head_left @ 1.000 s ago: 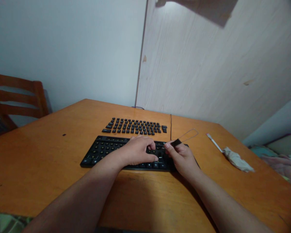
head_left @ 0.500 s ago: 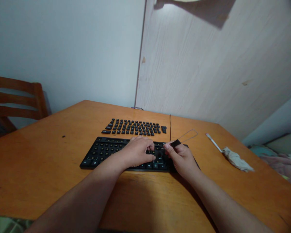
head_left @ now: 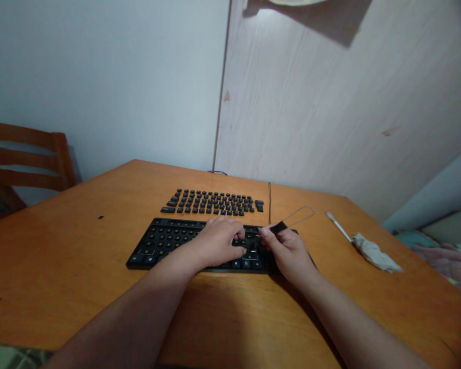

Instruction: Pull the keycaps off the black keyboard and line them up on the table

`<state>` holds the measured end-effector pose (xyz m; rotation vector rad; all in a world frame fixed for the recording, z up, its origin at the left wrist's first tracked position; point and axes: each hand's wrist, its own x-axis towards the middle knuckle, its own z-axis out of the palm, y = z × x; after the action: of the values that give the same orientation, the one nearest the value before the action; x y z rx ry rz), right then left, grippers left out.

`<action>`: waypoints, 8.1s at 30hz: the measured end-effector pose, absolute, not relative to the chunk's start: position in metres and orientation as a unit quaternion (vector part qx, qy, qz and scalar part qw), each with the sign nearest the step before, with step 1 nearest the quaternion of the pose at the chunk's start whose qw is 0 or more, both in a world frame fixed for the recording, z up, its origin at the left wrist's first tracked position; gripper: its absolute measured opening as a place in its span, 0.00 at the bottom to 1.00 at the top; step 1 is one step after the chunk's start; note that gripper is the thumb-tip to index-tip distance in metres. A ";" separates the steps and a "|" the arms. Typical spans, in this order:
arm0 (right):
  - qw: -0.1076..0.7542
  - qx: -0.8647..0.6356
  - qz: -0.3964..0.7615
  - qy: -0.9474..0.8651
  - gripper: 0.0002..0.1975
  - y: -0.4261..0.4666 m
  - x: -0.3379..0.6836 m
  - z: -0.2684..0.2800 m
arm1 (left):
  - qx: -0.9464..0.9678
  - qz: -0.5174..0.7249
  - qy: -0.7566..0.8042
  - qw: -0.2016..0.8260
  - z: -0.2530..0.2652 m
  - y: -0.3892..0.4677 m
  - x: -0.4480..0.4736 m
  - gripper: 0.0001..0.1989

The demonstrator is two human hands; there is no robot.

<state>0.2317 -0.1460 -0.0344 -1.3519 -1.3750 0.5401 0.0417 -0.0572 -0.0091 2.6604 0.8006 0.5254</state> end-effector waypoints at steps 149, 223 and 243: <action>0.217 -0.631 -0.091 -0.739 0.10 -0.117 0.249 0.007 | 0.638 0.386 0.350 0.567 0.002 -0.041 0.037 0.12; 0.360 -0.569 0.241 -0.699 0.15 -0.074 0.265 0.019 | 0.661 0.406 0.352 0.524 0.006 -0.038 0.030 0.14; 0.373 -0.528 -0.080 -0.758 0.06 -0.112 0.224 0.006 | 0.620 0.370 0.315 0.617 0.011 -0.051 0.037 0.16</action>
<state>0.2235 -0.1123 0.0058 -1.3536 -1.9430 -0.2038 0.0373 -0.0511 0.0113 1.4267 0.7246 0.8516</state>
